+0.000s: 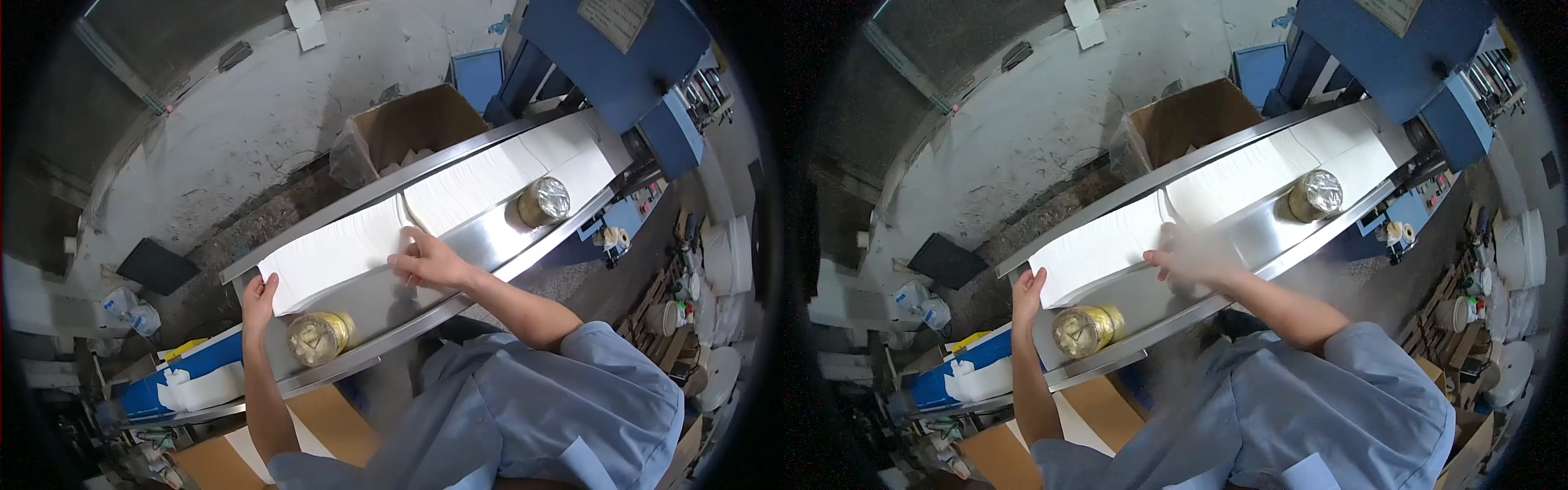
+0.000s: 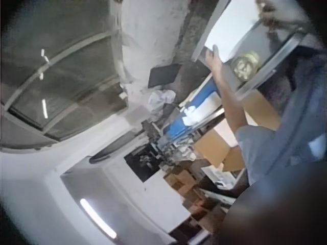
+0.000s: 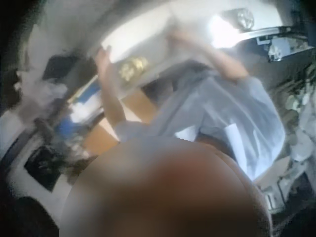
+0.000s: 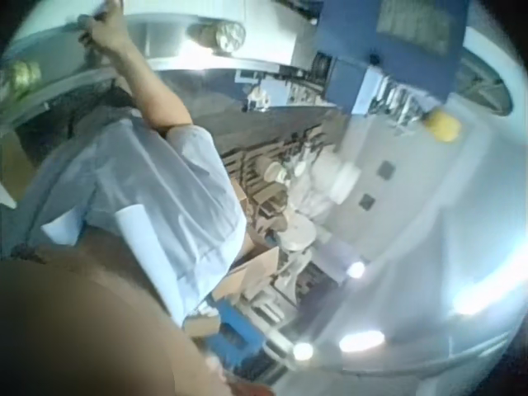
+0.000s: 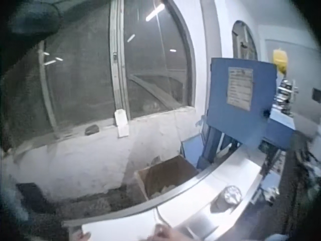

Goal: Packing stacks of paper from a machine conveyor into a cardboard box.

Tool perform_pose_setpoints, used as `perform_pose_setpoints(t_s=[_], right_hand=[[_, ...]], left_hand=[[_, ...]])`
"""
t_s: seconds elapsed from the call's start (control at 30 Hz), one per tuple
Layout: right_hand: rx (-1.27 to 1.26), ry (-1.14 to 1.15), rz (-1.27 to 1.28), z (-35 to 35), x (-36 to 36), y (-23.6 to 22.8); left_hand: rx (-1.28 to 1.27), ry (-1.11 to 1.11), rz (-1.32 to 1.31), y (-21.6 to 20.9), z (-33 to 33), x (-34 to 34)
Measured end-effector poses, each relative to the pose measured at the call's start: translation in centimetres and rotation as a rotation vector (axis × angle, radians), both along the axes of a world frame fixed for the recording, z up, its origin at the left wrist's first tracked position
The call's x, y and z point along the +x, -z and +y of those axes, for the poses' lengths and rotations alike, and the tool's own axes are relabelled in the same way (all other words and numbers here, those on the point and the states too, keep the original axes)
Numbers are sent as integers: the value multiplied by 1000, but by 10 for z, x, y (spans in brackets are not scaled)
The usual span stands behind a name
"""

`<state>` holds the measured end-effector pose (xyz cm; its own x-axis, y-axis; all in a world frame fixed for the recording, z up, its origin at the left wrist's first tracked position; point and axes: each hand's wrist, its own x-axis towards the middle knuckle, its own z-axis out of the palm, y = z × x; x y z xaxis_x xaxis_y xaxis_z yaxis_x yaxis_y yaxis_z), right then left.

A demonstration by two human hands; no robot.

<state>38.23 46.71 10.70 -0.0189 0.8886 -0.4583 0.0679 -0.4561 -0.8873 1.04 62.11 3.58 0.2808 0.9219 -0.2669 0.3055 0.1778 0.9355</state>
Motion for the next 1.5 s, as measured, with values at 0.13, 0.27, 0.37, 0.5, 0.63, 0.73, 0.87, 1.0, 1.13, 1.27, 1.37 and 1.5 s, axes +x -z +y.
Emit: perform_pose_setpoints(t_s=[0.13,0.27,0.37,0.5,0.63,0.73,0.87,1.0,1.13,1.27,1.37,1.5], right_hand=[[-6,-37,33,10,-23,-2],[-10,-199,-157,23,-36,-20],[209,-377,-685,33,-38,-15],[351,-427,-865,55,-28,17],[146,-330,-741,62,-29,-1],[267,-23,-531,59,-27,5],[208,-1,-395,63,-27,4],[107,-231,-491,76,-29,32],[218,-91,-600,74,-50,68],[249,-64,-630,74,-71,65],[251,-60,-602,69,-78,47],[344,19,-539,59,-89,33]], left_hand=[[43,-57,31,-5,-7,-23],[46,-126,86,-15,-15,-48],[40,-142,88,-8,-17,-64],[36,-146,76,-13,-18,-60],[5,-152,79,-19,-19,-59],[-1,-161,89,-21,-20,-58],[32,-102,309,-25,-19,-56],[104,-55,431,-20,-12,-56],[101,-47,443,-30,-9,-41],[35,-116,276,-28,-13,-31],[6,-153,196,-29,-19,-33],[76,-252,86,-46,-34,-29]])
